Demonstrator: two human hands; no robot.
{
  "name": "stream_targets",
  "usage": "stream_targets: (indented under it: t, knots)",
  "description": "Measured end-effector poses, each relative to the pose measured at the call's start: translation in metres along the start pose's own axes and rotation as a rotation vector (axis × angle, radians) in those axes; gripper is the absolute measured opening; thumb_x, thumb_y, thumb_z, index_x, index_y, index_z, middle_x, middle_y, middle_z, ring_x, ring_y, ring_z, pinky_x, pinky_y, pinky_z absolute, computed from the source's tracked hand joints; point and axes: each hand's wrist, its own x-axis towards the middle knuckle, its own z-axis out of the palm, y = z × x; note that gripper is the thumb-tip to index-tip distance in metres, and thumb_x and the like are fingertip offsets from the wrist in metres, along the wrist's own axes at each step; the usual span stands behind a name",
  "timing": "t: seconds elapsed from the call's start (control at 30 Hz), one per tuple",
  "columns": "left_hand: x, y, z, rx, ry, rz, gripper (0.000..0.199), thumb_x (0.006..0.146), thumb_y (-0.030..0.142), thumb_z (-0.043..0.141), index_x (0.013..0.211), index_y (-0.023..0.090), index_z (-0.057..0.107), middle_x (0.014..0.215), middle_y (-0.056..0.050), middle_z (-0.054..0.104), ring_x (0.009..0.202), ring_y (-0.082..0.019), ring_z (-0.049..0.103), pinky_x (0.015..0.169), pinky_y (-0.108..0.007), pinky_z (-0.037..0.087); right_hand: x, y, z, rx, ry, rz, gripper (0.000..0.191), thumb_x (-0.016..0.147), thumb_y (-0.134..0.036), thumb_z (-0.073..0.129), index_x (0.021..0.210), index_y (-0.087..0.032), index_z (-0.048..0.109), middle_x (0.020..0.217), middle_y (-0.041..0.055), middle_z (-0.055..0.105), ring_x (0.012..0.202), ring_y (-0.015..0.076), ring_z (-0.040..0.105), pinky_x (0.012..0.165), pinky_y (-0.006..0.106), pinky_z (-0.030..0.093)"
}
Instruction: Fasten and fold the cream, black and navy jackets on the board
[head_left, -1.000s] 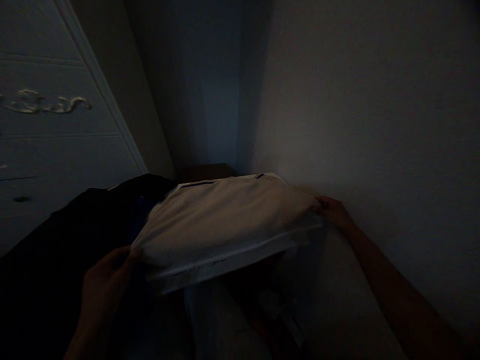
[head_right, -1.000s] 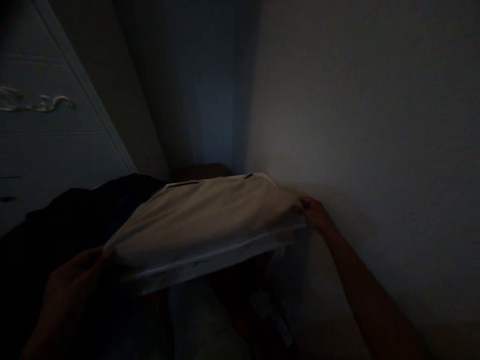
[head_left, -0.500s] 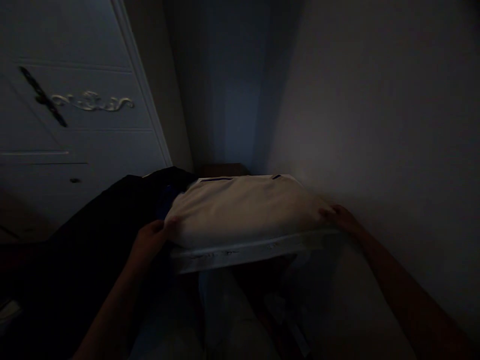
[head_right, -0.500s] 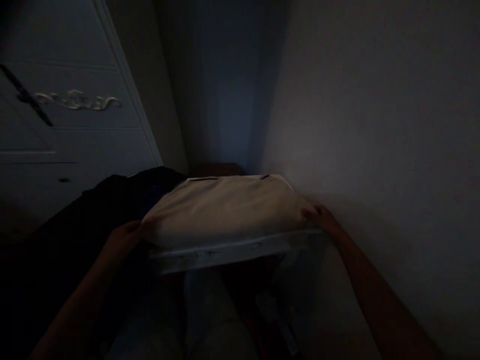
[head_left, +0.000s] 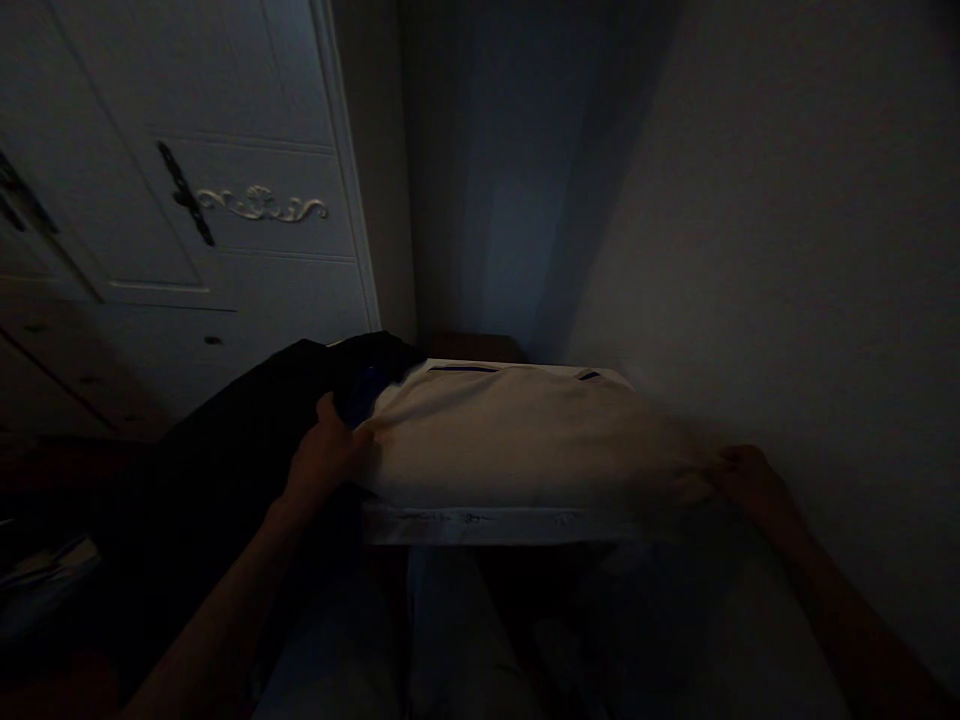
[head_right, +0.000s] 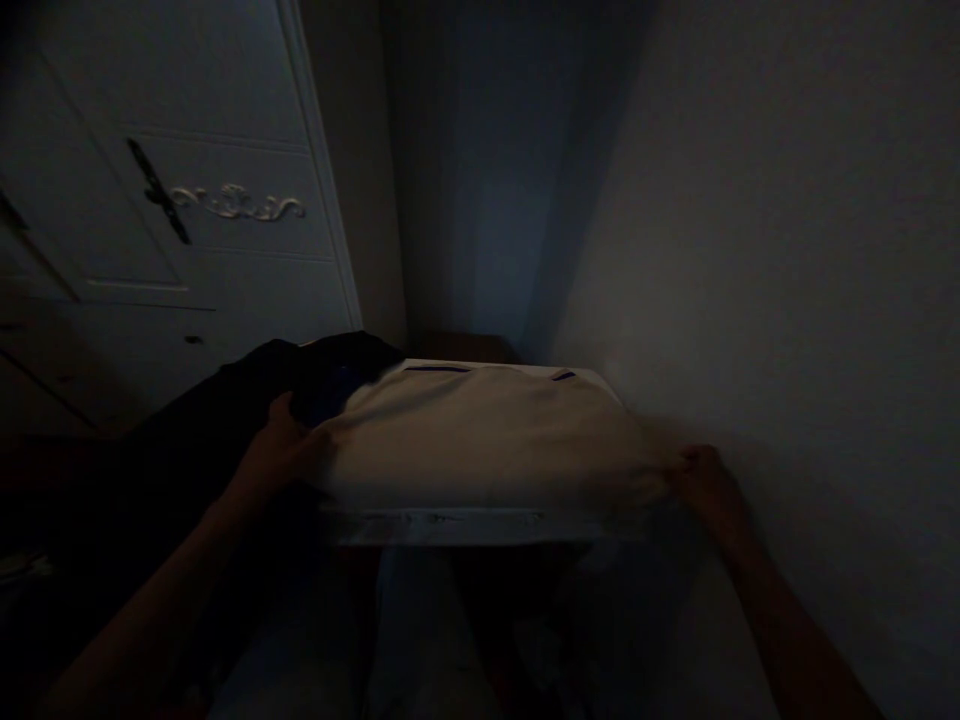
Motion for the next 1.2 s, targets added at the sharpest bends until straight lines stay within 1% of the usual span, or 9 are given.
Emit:
stream_targets:
  t: [0.07, 0.2, 0.37, 0.47, 0.57, 0.67, 0.8, 1.03, 1.2]
  knots:
    - [0.006, 0.019, 0.000, 0.162, 0.070, 0.229, 0.085, 0.079, 0.039, 0.052, 0.151, 0.002, 0.025, 0.126, -0.021, 0.060, 0.120, -0.036, 0.055, 0.099, -0.047, 0.046, -0.006, -0.025, -0.008, -0.224, 0.032, -0.062, 0.054, 0.068, -0.031, 0.054, 0.119, -0.012, 0.058, 0.117, 0.0194, 0.063, 0.103, 0.0319, 0.063, 0.087, 0.043, 0.054]
    - [0.034, 0.071, 0.025, 0.212, 0.005, 0.711, 0.060, 0.090, 0.045, 0.042, 0.138, 0.010, 0.049, 0.142, -0.016, 0.050, 0.138, -0.028, 0.040, 0.115, -0.041, 0.034, -0.015, -0.114, -0.011, -0.190, 0.066, -0.387, 0.050, 0.073, -0.022, 0.046, 0.120, -0.011, 0.058, 0.130, 0.0165, 0.056, 0.124, 0.0282, 0.053, 0.111, 0.043, 0.043]
    - [0.064, 0.130, 0.090, 0.289, -0.261, 0.875, 0.069, 0.096, 0.055, 0.030, 0.149, 0.012, 0.038, 0.157, -0.014, 0.033, 0.151, -0.029, 0.017, 0.121, -0.047, 0.021, 0.004, -0.243, 0.037, 0.045, -0.054, -0.746, 0.048, 0.088, -0.034, 0.042, 0.129, -0.015, 0.056, 0.139, 0.0122, 0.052, 0.133, 0.0238, 0.048, 0.118, 0.042, 0.037]
    - [0.061, 0.131, 0.123, 0.394, -0.433, 0.872, 0.070, 0.097, 0.059, 0.021, 0.153, 0.019, 0.032, 0.161, -0.011, 0.025, 0.152, -0.031, 0.012, 0.120, -0.055, 0.016, 0.019, -0.277, 0.083, 0.009, -0.184, -0.833, 0.061, 0.091, -0.047, 0.043, 0.141, -0.013, 0.047, 0.155, 0.0120, 0.034, 0.146, 0.0277, 0.033, 0.123, 0.048, 0.028]
    - [0.050, 0.111, 0.142, 0.438, -0.462, 0.887, 0.074, 0.096, 0.062, 0.019, 0.153, 0.016, 0.031, 0.158, -0.014, 0.030, 0.149, -0.030, 0.023, 0.121, -0.052, 0.014, 0.019, -0.262, 0.121, -0.028, -0.391, -0.767, 0.069, 0.094, -0.057, 0.032, 0.145, -0.012, 0.045, 0.155, 0.0136, 0.034, 0.147, 0.0272, 0.031, 0.125, 0.048, 0.024]
    - [0.044, 0.095, 0.148, 0.412, -0.411, 0.913, 0.081, 0.094, 0.067, 0.016, 0.154, 0.013, 0.030, 0.158, -0.017, 0.030, 0.148, -0.032, 0.024, 0.121, -0.054, 0.011, 0.010, -0.225, 0.136, 0.056, -0.501, -0.649, 0.078, 0.094, -0.063, 0.022, 0.152, -0.012, 0.033, 0.160, 0.0108, 0.024, 0.151, 0.0231, 0.023, 0.129, 0.045, 0.018]
    - [0.047, 0.094, 0.150, 0.372, -0.419, 0.879, 0.089, 0.090, 0.075, 0.014, 0.154, 0.016, 0.030, 0.158, -0.017, 0.030, 0.149, -0.033, 0.023, 0.121, -0.055, 0.012, 0.001, -0.199, 0.131, 0.166, -0.510, -0.549, 0.082, 0.090, -0.071, 0.024, 0.155, -0.021, 0.028, 0.161, 0.0065, 0.021, 0.152, 0.0219, 0.022, 0.129, 0.046, 0.017]
    - [0.046, 0.093, 0.147, 0.381, -0.313, 0.665, 0.101, 0.081, 0.085, 0.015, 0.152, 0.015, 0.033, 0.160, -0.018, 0.025, 0.148, -0.041, 0.018, 0.118, -0.060, 0.011, 0.005, -0.199, 0.128, 0.188, -0.553, -0.516, 0.084, 0.088, -0.075, 0.026, 0.156, -0.025, 0.026, 0.161, 0.0027, 0.019, 0.152, 0.0221, 0.019, 0.130, 0.046, 0.013]
    - [0.047, 0.092, 0.142, 0.423, -0.359, 0.685, 0.105, 0.079, 0.087, 0.016, 0.152, 0.014, 0.034, 0.160, -0.021, 0.022, 0.145, -0.047, 0.021, 0.113, -0.064, 0.020, 0.010, -0.197, 0.120, 0.149, -0.589, -0.492, 0.088, 0.087, -0.076, 0.025, 0.156, -0.022, 0.025, 0.161, 0.0031, 0.020, 0.152, 0.0225, 0.021, 0.130, 0.045, 0.016]
